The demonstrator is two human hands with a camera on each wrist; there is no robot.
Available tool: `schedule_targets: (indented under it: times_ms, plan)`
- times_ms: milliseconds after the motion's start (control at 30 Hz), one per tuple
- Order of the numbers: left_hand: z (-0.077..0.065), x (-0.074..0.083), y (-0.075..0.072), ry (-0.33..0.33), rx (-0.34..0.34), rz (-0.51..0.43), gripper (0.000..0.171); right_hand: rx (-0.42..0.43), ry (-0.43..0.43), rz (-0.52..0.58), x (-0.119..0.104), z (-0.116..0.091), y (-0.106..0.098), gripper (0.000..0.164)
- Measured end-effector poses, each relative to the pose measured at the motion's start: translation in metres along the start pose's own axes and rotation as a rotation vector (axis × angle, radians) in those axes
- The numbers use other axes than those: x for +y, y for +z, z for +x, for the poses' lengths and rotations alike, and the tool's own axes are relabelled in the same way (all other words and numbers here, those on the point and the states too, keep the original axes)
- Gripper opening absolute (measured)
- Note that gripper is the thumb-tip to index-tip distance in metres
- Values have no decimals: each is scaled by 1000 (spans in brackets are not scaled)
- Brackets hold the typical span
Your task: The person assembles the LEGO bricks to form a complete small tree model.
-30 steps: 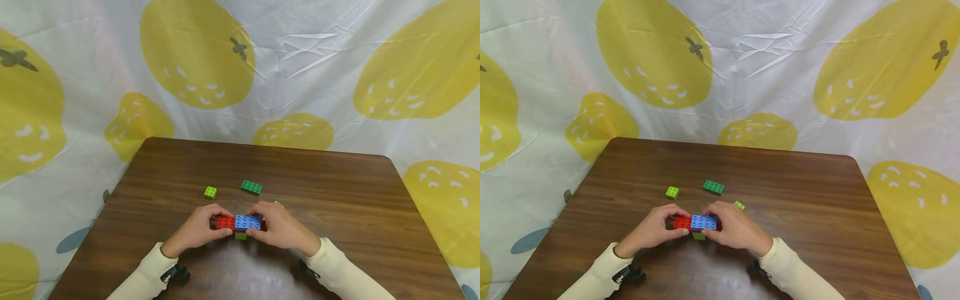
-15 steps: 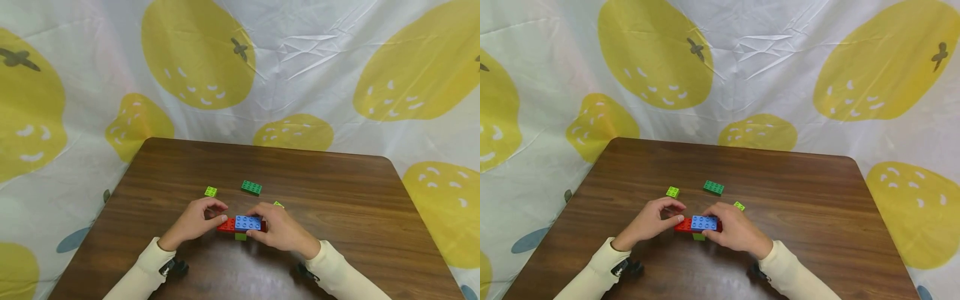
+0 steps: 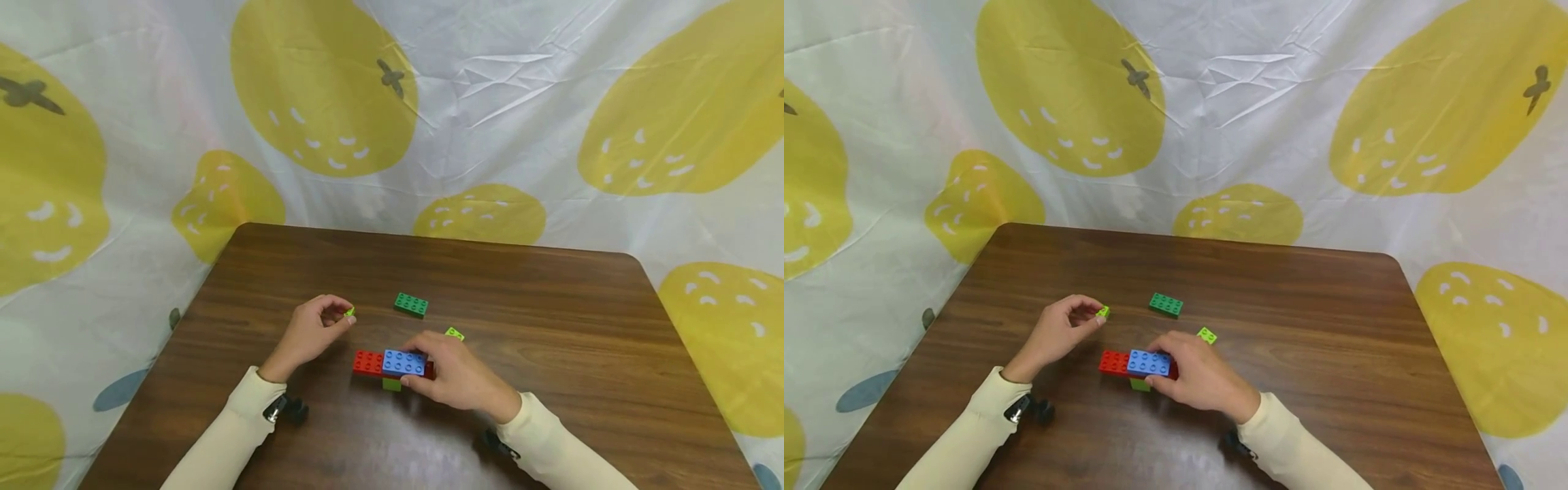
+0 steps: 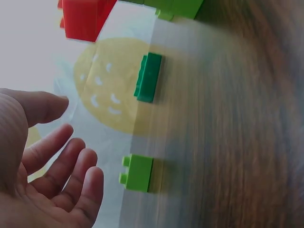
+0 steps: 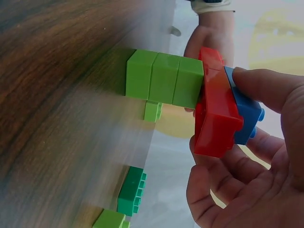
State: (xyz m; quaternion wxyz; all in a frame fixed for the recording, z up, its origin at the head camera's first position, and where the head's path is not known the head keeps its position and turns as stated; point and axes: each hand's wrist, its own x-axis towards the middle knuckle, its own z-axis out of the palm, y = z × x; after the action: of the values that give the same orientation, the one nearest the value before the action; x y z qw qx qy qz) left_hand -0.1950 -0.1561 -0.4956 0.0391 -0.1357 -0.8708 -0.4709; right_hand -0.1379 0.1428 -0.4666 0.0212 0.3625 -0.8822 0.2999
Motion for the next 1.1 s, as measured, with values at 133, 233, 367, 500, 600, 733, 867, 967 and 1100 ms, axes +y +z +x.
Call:
schedule_targets:
  times_ms: [133, 233, 367, 500, 600, 733, 867, 967, 1100]
  plan:
    - [5, -6, -1, -42, 20, 7, 28, -3, -1, 1, 0, 0, 1, 36]
    - [8, -9, 0, -76, 24, 10, 32, 2, -3, -4, 1, 0, 2, 36]
    - [13, -16, 0, -118, 24, 25, 37, 1, -2, -4, 1, -1, 4, 37]
    - [16, -29, 3, -162, -5, 74, 41, 4, -5, -3, 1, -1, 5, 37]
    - [18, -37, 4, -168, -20, 87, 44, 8, -11, -3, 0, -1, 5, 37]
    - [21, -41, 4, -152, -47, 82, 49, 12, -10, -3, 0, -1, 5, 37]
    - [22, -42, 4, -158, -94, 88, 49, 13, 2, -2, -1, -1, 5, 37]
    - [22, -42, 3, -166, -108, 92, 47, 16, 7, 11, -2, -1, 4, 36]
    - [22, -42, 2, -160, -127, 114, 44, 27, 7, 33, -4, 0, 2, 35]
